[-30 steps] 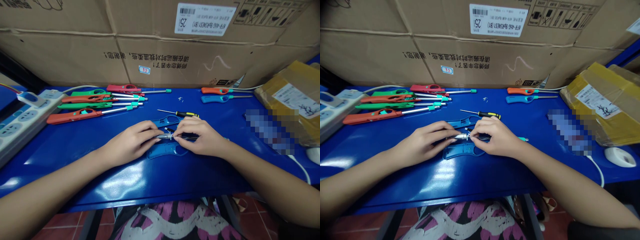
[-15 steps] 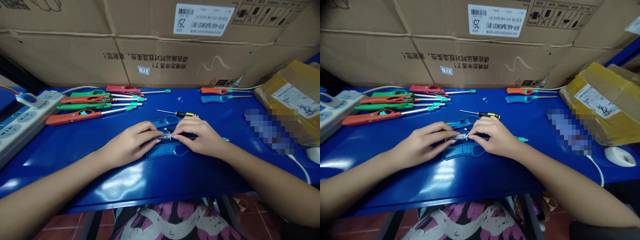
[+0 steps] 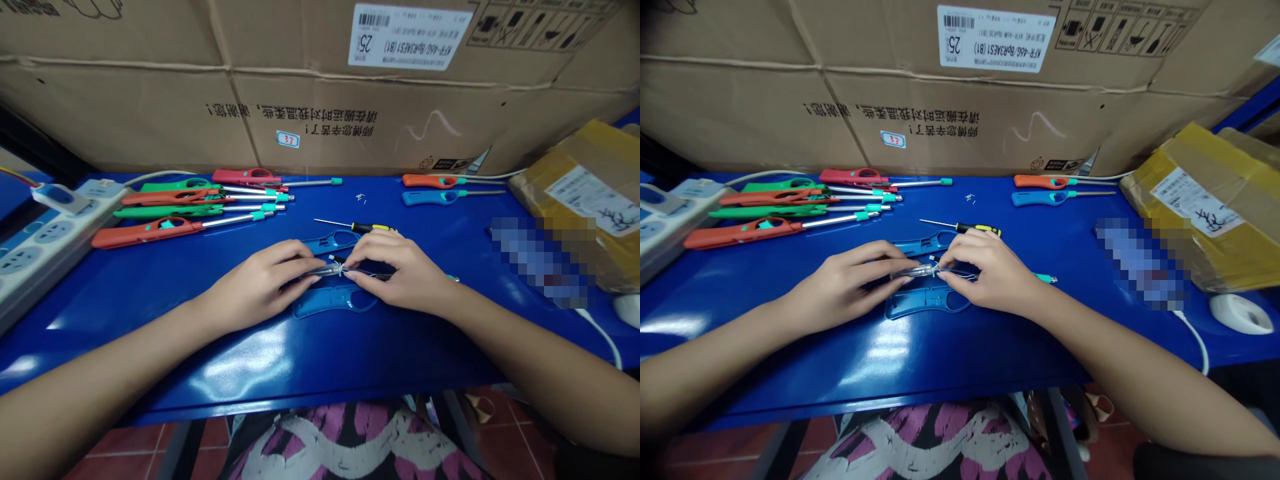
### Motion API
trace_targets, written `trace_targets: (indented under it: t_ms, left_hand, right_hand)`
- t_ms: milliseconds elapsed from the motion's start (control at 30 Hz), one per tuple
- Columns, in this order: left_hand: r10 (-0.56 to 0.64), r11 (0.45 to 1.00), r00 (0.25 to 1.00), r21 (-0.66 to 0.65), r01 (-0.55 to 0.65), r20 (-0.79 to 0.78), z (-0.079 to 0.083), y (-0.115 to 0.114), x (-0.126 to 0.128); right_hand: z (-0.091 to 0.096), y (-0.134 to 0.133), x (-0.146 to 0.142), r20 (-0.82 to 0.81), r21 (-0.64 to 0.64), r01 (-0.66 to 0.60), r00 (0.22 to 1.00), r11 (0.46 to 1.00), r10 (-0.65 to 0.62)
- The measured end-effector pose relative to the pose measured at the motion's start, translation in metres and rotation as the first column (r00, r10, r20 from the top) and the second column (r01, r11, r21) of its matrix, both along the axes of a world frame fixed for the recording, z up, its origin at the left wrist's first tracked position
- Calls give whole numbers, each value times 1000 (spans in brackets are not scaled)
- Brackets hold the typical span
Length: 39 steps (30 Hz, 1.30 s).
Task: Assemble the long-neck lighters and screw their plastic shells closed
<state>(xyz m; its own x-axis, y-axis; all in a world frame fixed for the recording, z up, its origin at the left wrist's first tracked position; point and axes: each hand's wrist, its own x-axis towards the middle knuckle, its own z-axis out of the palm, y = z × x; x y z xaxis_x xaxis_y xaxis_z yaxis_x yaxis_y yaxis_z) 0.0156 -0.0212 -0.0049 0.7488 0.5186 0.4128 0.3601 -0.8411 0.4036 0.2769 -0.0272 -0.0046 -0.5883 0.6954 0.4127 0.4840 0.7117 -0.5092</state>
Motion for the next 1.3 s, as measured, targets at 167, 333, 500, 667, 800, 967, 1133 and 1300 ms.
trace_targets:
  t_ms: [167, 333, 500, 667, 800, 967, 1133, 1300]
  left_hand:
    - [-5, 1000, 1000, 10, 5, 9, 1, 0, 0]
    - [-15, 1000, 1000, 8, 15, 13, -1, -1, 0]
    - [-30, 1000, 999, -7, 30, 16, -3, -1, 0]
    - [-31, 999, 999, -28, 32, 20, -4, -1, 0]
    - [-28, 999, 999, -14, 29, 18, -3, 0, 0]
    - [-22, 1000, 1000, -9, 22, 13, 0, 0, 0]
    - [-40, 999, 999, -9, 40, 19, -1, -2, 1]
    - [-50, 999, 999, -9, 50, 10, -2, -3, 2]
  right_hand:
    - [-2, 1, 2, 8, 41, 10, 1000, 999, -10]
    - [-6, 1, 1, 21, 89, -9, 1000, 996, 7]
    - [-8, 1, 1, 61, 130, -32, 998, 991, 25]
    - [-7, -2, 0, 105, 170, -32, 994, 985, 14]
    - [-1, -3, 1, 129, 77, 18, 991, 997, -27]
    - [2, -3, 1, 140, 15, 93, 986, 996, -94]
    - [-1, -4, -1, 161, -63, 54, 986, 997, -44]
    - [-1, -5, -4, 145, -152, 41, 989, 987, -19]
